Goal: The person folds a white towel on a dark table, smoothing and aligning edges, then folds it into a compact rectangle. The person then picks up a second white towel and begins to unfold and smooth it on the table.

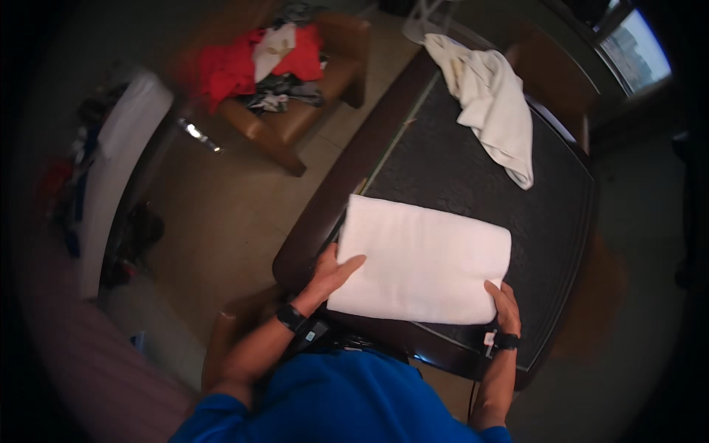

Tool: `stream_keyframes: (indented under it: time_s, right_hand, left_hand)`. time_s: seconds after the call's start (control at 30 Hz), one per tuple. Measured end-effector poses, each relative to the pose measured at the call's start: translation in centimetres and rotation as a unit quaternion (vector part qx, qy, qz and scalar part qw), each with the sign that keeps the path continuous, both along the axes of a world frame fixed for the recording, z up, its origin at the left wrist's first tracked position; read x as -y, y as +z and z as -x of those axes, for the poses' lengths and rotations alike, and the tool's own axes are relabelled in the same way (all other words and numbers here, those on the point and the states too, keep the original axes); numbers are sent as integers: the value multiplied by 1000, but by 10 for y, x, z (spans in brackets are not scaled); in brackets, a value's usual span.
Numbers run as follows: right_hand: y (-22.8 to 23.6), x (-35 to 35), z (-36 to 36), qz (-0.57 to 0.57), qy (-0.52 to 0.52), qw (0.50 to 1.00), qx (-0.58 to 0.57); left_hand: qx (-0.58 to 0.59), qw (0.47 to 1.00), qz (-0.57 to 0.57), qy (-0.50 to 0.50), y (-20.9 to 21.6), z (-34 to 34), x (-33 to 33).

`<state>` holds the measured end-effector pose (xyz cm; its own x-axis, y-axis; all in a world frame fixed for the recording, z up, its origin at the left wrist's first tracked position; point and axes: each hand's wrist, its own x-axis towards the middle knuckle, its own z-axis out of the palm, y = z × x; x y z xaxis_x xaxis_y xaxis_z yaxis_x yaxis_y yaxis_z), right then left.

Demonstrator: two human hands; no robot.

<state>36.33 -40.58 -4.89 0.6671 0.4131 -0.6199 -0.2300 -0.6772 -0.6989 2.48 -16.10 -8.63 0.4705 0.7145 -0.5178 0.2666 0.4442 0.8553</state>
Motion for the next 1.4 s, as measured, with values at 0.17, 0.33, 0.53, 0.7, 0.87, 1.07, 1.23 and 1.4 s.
stream_keyframes:
  time_s: [0.17, 0.33, 0.53, 0.7, 0.87, 1.07, 1.23, 1.4]
  right_hand:
    - [13, -21, 3, -103, 37, 994, -23]
    - [3, -12, 12, -150, -57, 985, -62]
    - [16, -43, 45, -237, -43, 958, -156]
    - [28, -111, 108, -242, 4, 961, -133]
    - [30, -181, 188, -168, -47, 978, -116]
    - [1, -228, 222, -78, 15, 986, -145]
    - [28, -273, 250, -42, 23, 990, -130]
    - [45, -290, 251, -77, -2, 992, -98]
  left_hand:
    - [50, 999, 17, 3, -1, 4, 3]
    - [51, 997, -56, -35, 21, -3, -15]
    - [40, 996, -19, -82, 58, 27, -74]
    - [157, 984, -50, -72, 24, 93, -139]
    - [60, 985, -69, -144, -29, 149, -207]
    - [12, 974, 94, -205, -45, 186, -230]
    - [18, 964, 71, -255, -86, 181, -236]
    - [14, 970, 49, -238, -65, 189, -266]
